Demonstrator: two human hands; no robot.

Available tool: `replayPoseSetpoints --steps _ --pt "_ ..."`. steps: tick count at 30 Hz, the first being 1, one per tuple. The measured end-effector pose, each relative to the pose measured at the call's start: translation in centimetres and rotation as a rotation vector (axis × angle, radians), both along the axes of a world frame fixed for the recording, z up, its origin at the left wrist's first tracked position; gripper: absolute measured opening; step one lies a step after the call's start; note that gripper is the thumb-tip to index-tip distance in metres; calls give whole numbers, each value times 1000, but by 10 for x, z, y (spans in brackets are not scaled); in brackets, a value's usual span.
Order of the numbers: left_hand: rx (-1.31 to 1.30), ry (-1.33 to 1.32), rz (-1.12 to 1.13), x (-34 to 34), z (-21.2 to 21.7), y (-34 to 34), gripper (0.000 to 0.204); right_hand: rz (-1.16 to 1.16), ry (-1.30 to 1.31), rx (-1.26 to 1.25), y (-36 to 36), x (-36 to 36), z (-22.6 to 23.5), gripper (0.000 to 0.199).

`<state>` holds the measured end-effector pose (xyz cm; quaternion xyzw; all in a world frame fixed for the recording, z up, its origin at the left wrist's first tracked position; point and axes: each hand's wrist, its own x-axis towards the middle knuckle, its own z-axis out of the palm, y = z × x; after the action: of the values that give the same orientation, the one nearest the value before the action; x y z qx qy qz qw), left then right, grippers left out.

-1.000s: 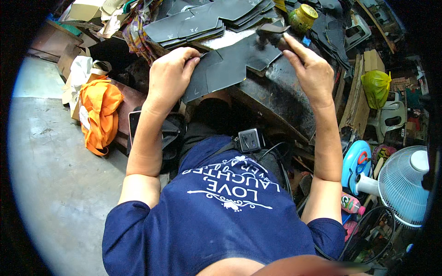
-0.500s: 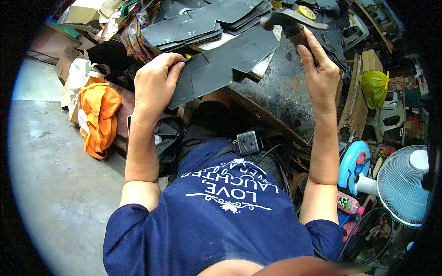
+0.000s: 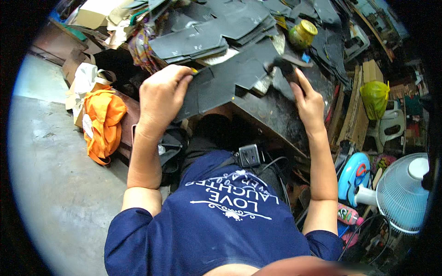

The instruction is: The person repeatedly picks up dark, irregularly shaped leather pieces from a cluttered workbench, aligns them on a wooden block, and strikes them with a small hammer to shape or flatten them. The person handles the pieces one at a time, placing finished pieces aside.

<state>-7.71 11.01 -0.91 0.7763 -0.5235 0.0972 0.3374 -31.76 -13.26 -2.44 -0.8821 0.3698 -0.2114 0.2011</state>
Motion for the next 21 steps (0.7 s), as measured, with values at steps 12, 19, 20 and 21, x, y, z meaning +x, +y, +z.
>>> replayPoseSetpoints --steps 12,19,20,21 --pt "-273 -146 -160 32 54 -1 11 -113 -38 -457 -17 -67 -29 44" --pt "263 -169 145 102 8 -67 25 -90 59 -516 -7 -65 -40 49" --pt "336 -282 187 102 -2 -72 29 -85 68 -517 -7 -65 -40 50" --pt "404 -305 130 104 -7 -79 45 -84 79 -520 -7 -65 -40 51"
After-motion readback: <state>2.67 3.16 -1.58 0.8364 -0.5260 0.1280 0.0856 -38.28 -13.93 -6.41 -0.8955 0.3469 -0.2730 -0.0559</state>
